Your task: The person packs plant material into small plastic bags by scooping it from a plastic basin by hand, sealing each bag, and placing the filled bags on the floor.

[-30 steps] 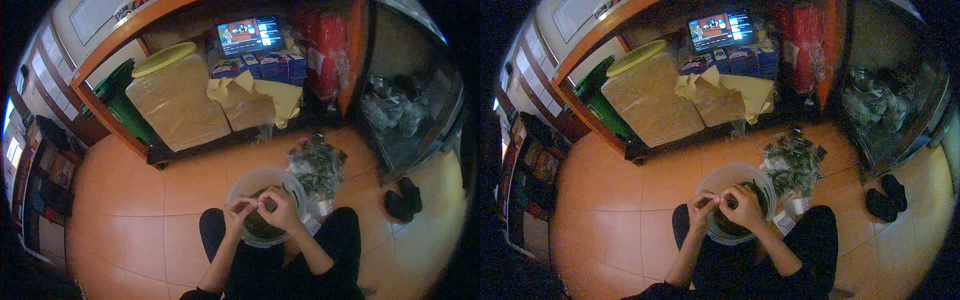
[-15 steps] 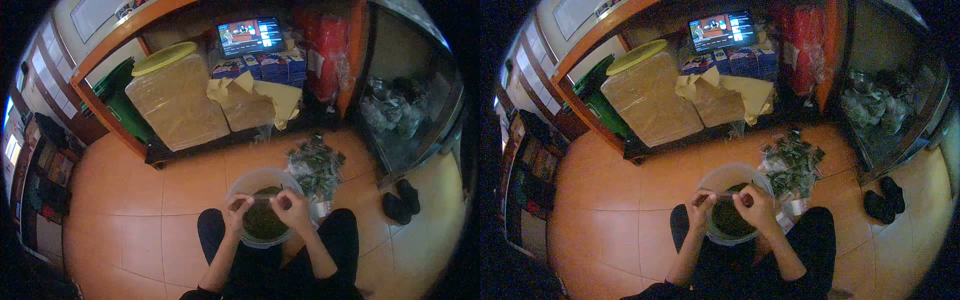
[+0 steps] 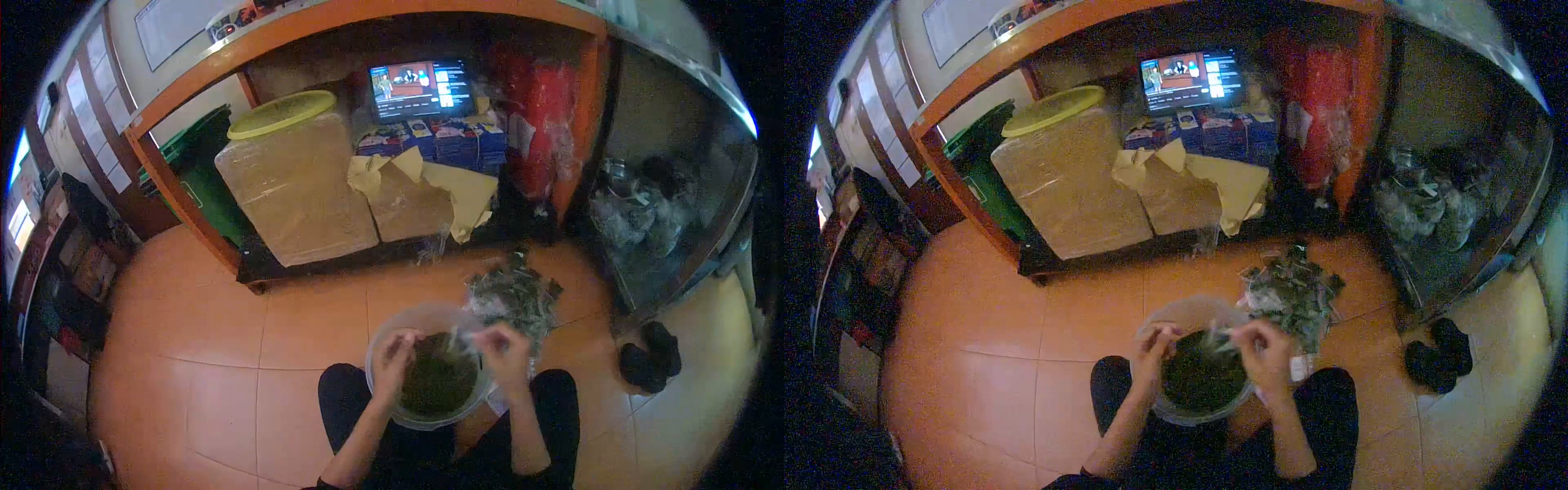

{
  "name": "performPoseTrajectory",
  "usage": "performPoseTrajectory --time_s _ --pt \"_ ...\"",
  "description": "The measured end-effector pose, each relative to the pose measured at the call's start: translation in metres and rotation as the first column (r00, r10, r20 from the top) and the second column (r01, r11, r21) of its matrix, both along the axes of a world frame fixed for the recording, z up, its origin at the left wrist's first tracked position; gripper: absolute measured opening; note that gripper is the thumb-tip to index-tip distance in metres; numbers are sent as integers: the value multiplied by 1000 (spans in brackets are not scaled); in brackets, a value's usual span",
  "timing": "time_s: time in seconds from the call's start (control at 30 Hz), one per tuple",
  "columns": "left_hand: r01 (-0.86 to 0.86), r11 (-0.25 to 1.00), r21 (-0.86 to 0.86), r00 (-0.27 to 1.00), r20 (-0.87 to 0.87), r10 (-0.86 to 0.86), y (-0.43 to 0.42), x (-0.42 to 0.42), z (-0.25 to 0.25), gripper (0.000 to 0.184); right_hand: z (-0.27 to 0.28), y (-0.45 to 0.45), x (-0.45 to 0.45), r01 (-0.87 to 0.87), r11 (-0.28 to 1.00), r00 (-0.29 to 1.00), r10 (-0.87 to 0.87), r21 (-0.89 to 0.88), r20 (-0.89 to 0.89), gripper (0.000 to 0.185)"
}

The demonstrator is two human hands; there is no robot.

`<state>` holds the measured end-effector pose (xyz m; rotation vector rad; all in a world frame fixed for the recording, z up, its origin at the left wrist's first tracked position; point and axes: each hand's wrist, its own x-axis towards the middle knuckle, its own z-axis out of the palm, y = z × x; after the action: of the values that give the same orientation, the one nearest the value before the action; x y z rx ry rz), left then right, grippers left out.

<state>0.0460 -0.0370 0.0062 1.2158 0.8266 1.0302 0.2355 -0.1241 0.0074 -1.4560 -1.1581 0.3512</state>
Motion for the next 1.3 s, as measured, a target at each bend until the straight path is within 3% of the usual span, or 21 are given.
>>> performPoseTrajectory --time_s 0.1,0.13,0.2,0.23,0.27,0.3,0.33,0.37,0.4,0.47,0.63,0.7,0.77,0.83,0.87,1.03,1.17,1.23,1.3 --pt "-114 993 15 993 -7 114 15 -12 -33 20 7 0 31 362 928 924 -346 81 -162 16" --pt "-115 993 20 993 -1 115 19 -16 -44 20 1 0 42 361 928 925 -345 89 -160 16" --pt "-102 995 19 995 4 102 21 -24 -59 21 -37 -1 68 569 798 819 -526 197 -230 16" --pt "-104 994 16 995 8 104 19 -25 -58 21 -78 -4 88 567 800 820 -526 198 -225 16" --pt "-108 994 5 994 11 108 17 -24 -56 22 -132 -11 112 516 848 848 -485 122 -213 17" --pt "-112 994 -5 994 17 112 16 -23 -55 22 -154 -23 125 471 868 874 -484 -159 -52 23" --pt "-116 993 -5 993 28 116 16 -21 -58 22 -175 -36 136 410 811 910 -391 -418 136 30" --pt "-120 992 -40 988 88 123 17 -20 -63 23 -182 -45 140 425 490 902 -165 -761 398 42" --pt "-121 990 -74 980 148 131 18 -18 -67 23 -200 -55 134 527 481 819 -67 -701 569 46" --pt "-122 988 -90 978 157 135 19 -18 -71 24 -228 -57 131 620 488 692 27 -614 721 51" --pt "-94 995 -38 995 35 95 16 -22 -61 25 -259 -47 126 676 358 626 182 -644 759 39" --pt "-108 994 -16 980 163 109 16 -17 -61 25 -251 -45 124 656 322 685 125 -683 717 35" --pt "-103 994 -21 990 93 105 16 -20 -59 24 -242 -47 124 640 289 729 65 -712 681 31" --pt "-108 994 -26 994 25 108 15 -21 -58 23 -268 -54 127 749 535 482 -34 -391 876 25" --pt "-118 992 -38 992 30 119 14 -20 -58 22 -308 -57 138 748 537 479 -31 -389 877 25" --pt "-89 996 -7 996 12 89 15 -24 -51 20 -221 -55 118 593 634 696 -93 -497 712 24" --pt "-29 999 -24 999 41 30 19 -25 -63 16 -216 -57 129 508 653 833 -205 -562 514 21" --pt "-10 999 -31 1000 19 10 18 -21 -61 15 -169 -55 118 410 752 905 -266 -516 332 22" --pt "72 995 72 987 -146 -61 14 -16 -48 14 -98 -43 91 248 904 968 -239 -348 70 24"
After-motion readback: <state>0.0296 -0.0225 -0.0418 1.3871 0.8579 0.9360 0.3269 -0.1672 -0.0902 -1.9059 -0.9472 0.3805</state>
